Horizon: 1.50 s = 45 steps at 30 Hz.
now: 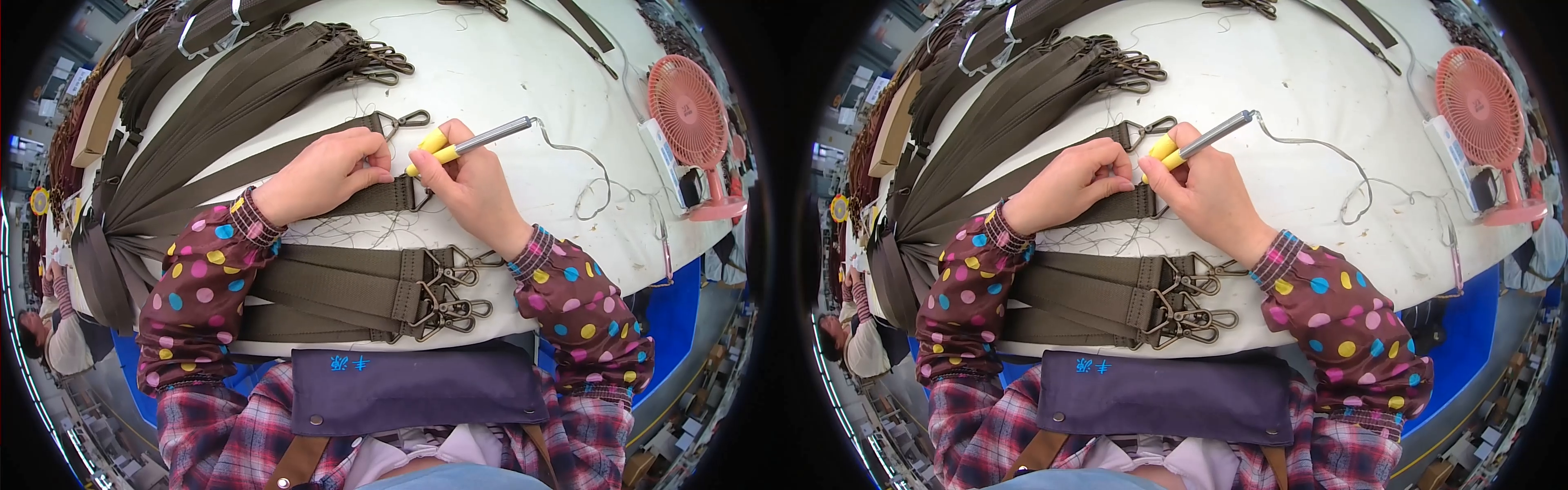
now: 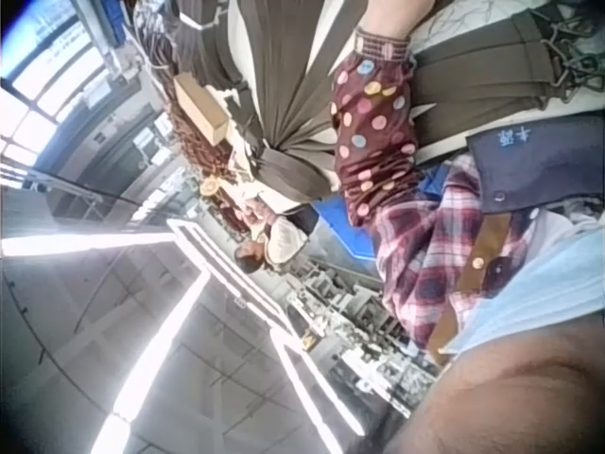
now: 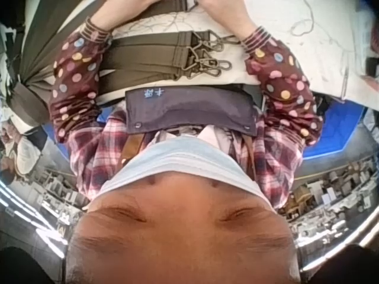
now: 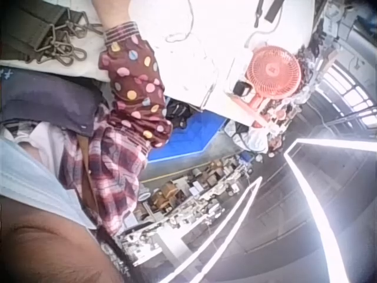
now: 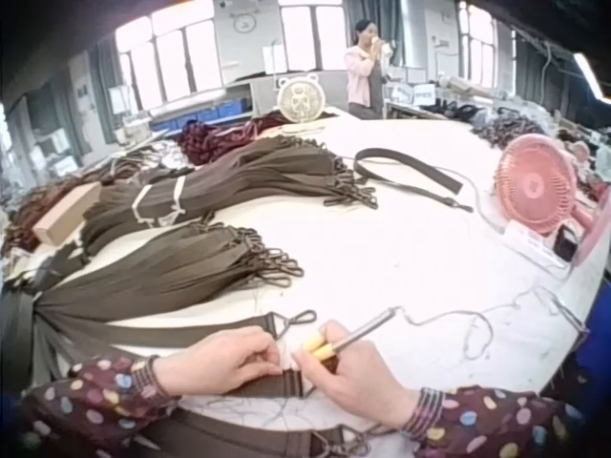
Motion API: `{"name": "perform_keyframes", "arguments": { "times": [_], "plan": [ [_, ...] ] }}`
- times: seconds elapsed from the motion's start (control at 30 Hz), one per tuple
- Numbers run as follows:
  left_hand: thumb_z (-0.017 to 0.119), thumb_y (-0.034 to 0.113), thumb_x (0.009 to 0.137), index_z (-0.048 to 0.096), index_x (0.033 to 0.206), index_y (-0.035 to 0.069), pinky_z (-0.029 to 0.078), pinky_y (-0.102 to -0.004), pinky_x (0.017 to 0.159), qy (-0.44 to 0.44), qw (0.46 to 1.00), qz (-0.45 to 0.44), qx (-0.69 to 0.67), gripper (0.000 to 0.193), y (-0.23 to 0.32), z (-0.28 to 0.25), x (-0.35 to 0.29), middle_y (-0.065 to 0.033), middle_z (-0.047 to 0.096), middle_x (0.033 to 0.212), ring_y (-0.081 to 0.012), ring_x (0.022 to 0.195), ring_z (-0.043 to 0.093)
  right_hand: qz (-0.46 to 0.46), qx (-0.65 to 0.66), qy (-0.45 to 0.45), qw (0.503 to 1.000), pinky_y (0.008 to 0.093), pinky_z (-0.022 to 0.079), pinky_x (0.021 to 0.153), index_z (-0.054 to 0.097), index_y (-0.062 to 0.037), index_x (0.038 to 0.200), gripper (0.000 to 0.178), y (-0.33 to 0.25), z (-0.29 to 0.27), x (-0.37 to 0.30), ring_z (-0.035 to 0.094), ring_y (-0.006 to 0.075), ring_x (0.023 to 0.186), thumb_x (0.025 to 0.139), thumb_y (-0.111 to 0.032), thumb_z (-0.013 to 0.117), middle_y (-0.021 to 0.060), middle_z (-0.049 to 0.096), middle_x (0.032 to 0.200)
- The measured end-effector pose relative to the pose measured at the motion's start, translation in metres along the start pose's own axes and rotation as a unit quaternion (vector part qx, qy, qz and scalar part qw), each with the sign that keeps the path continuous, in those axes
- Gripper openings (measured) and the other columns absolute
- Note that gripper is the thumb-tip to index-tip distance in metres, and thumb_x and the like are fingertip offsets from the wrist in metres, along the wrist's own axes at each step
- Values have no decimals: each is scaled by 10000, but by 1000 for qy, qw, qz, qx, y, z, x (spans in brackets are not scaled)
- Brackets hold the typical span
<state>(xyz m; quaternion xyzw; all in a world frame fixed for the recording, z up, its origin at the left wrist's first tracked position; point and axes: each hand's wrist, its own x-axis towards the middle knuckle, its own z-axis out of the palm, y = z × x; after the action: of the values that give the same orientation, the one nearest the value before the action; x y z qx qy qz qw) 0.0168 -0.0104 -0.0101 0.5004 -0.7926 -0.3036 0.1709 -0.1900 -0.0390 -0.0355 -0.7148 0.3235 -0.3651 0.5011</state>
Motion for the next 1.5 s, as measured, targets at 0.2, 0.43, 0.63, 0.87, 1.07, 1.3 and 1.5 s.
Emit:
{"name": "perform_keyframes", "arguments": {
  "times": [0.2,0.43,0.63,0.87,1.07,1.3,1.5],
  "plan": [
    [589,128,904,528,928,30,440,-227,609,17,992,-67,-108,118,-5,3,-4,-12,571,813,-75,688,510,-5,-27,-11,1000,257,450,507,429,-20,861,264,4,2,1,595,135,556,902,-213,606,85,601,661],
    [566,161,920,506,898,21,451,-234,580,26,969,-128,-209,154,4,4,-3,-32,614,779,-84,634,530,-12,-37,-15,999,278,458,505,429,-18,869,274,4,2,1,618,171,568,901,-225,605,103,613,670],
    [552,139,923,498,900,13,457,-228,592,38,970,-115,-210,139,6,6,-2,-43,628,813,-82,639,529,-15,-51,-14,998,290,457,503,429,-17,872,272,5,1,1,614,188,558,899,-222,606,111,602,658],
    [543,136,928,486,907,11,459,-228,603,39,970,-112,-211,139,6,7,-1,-50,629,821,-85,647,531,-14,-62,-19,998,287,452,498,428,-17,872,265,3,0,1,609,184,556,901,-212,605,111,595,657],
    [552,165,925,486,918,33,465,-248,619,57,965,-125,-225,148,5,6,-4,-53,618,785,-114,640,535,-23,-48,-4,999,278,455,505,436,-16,873,258,2,3,0,598,167,553,898,-205,610,101,589,659],
    [703,322,799,504,913,72,473,-352,678,55,986,39,150,340,14,-4,-24,-71,558,879,-240,782,575,-25,21,32,999,229,450,514,467,-12,883,218,-3,-5,-2,576,88,576,899,-176,608,58,605,703],
    [747,211,736,478,855,76,469,-339,645,76,973,-21,216,324,31,0,-28,-51,531,848,-251,765,563,-40,98,64,992,193,433,527,489,-21,885,182,-14,-8,-5,548,36,623,897,-153,614,25,603,730]
  ]
}}
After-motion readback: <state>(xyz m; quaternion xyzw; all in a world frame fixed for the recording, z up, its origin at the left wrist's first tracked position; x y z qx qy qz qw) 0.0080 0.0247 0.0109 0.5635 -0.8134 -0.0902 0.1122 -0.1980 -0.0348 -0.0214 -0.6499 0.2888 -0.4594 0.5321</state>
